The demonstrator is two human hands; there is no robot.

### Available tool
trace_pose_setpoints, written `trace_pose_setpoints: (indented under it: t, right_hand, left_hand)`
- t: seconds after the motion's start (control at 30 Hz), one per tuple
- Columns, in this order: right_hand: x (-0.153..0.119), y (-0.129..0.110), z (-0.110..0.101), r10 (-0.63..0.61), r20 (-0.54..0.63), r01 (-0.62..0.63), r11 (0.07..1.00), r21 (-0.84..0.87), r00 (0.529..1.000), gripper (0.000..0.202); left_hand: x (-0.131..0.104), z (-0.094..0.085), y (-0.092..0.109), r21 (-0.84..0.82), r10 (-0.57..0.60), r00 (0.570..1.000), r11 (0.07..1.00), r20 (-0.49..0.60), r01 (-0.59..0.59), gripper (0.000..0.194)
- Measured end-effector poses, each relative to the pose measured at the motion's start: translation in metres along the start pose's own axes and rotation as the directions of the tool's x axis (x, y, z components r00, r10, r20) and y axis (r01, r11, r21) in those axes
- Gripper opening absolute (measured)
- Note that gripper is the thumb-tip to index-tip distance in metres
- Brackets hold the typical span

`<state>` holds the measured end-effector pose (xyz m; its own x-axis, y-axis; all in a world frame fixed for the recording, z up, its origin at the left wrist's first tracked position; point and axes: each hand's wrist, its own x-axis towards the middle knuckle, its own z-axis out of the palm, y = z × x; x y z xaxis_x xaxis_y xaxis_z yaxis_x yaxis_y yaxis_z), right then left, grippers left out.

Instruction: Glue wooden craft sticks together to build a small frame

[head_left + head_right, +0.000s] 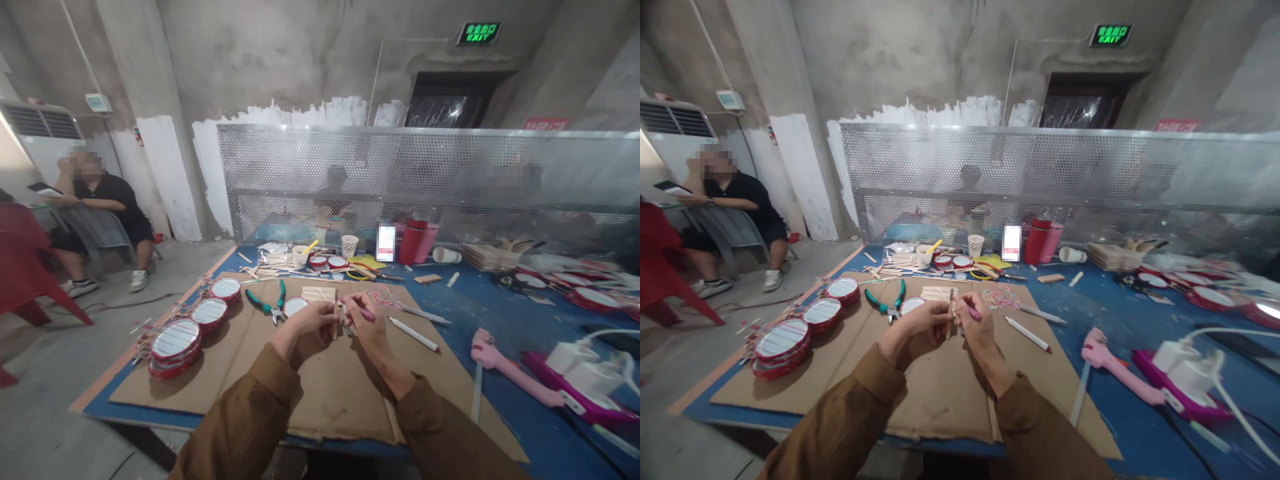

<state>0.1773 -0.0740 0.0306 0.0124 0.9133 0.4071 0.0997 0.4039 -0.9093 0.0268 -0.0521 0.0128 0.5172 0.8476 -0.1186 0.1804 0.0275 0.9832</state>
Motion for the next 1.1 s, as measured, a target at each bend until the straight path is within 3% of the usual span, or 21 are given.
trace_pose_setpoints:
  t: [0.77, 1.1]
  right_hand:
    - [0.0002, -0.0049, -0.0003, 0.038, -0.015, -0.038, 0.999, 0.038, 0.999, 0.036]
    - [0.0012, -0.0017, -0.0014, -0.034, -0.025, 0.034, 0.999, -0.012, 0.999, 0.036]
  left_hand:
    - [-0.0013, 0.0018, 0.0031, 0.013, -0.026, 1.0, 1.0, -0.014, 0.026, 0.033]
    - [0.0019, -0.001, -0.0029, 0.041, -0.002, 1.0, 0.999, 0.007, 0.001, 0.038]
